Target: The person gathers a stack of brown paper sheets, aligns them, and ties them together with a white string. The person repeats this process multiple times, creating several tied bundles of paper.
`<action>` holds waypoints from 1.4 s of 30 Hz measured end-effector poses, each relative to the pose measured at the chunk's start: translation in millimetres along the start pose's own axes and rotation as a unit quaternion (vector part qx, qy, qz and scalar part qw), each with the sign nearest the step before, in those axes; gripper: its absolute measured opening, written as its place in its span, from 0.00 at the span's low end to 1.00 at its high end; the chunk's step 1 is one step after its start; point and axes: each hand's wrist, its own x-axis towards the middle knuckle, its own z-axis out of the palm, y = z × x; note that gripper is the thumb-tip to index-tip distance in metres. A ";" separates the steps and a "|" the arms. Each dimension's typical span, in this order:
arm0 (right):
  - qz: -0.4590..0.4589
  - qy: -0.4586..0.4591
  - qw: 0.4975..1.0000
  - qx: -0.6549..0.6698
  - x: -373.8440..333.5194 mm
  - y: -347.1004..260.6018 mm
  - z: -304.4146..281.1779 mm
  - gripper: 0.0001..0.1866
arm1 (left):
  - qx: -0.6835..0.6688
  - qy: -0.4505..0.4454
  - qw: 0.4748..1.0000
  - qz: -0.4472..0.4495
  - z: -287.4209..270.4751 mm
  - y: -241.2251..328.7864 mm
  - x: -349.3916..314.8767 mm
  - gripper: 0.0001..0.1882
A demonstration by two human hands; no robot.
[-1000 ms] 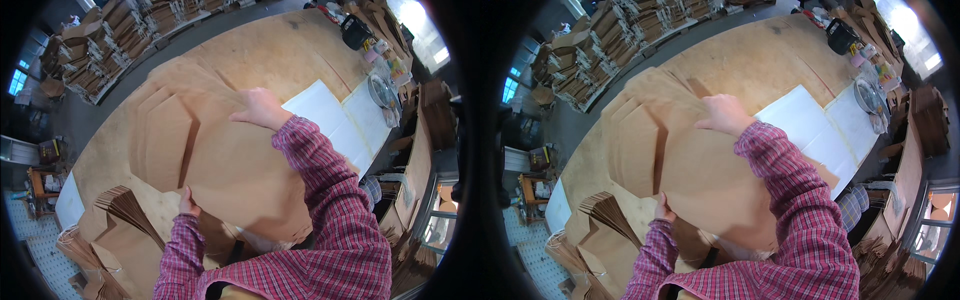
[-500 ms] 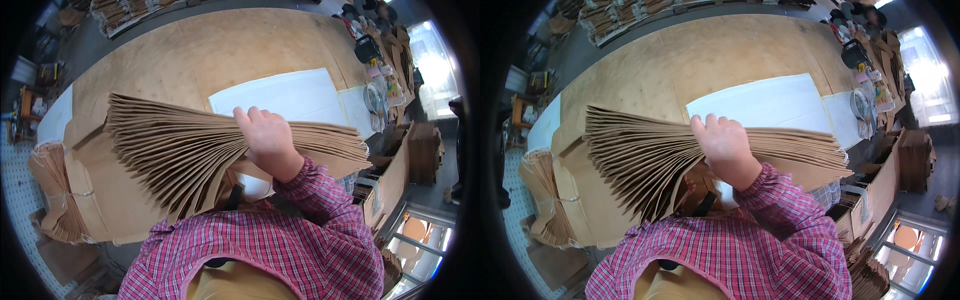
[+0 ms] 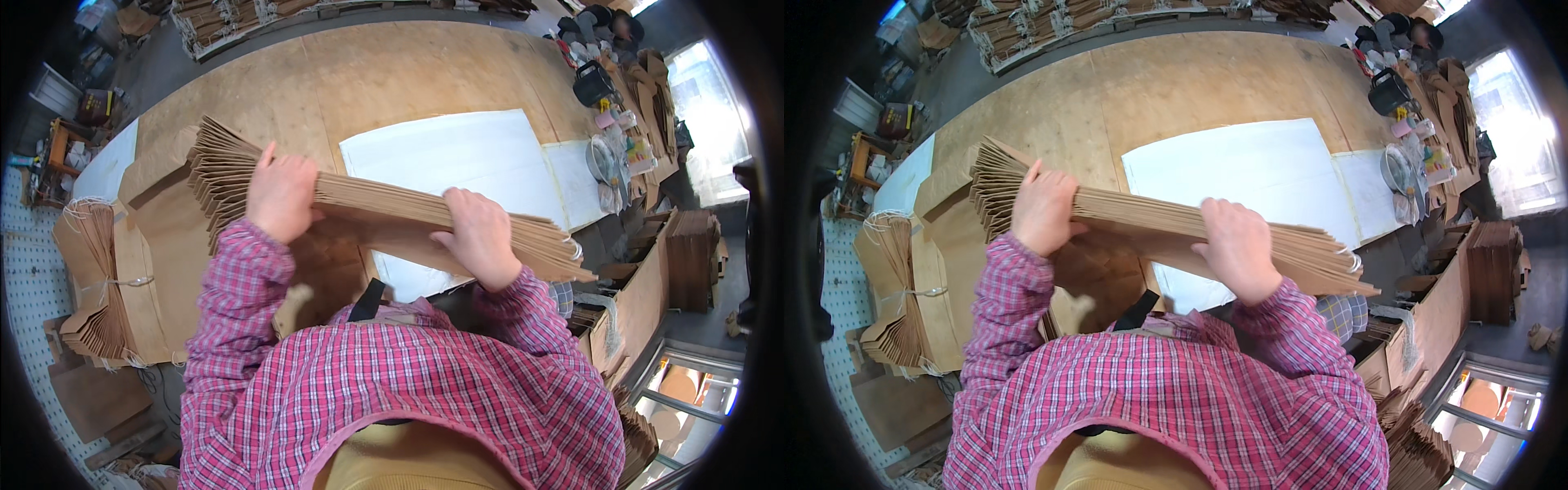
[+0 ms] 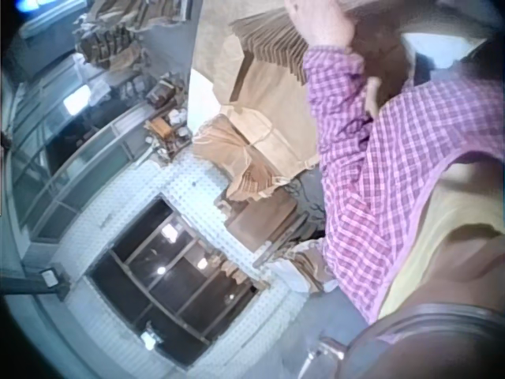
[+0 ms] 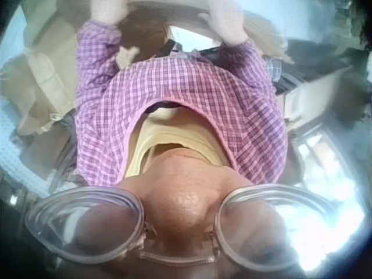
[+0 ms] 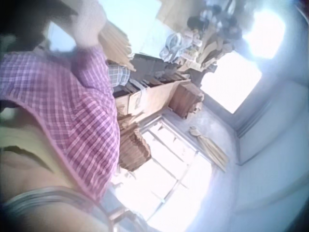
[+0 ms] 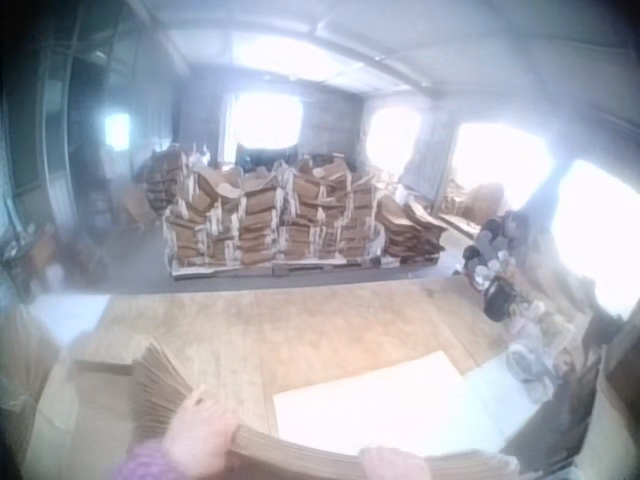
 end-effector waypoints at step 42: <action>0.139 0.362 0.921 0.044 -82.0 147.4 23.9 0.50 | 0.009 -0.174 0.984 0.023 5.3 80.2 61.4 0.39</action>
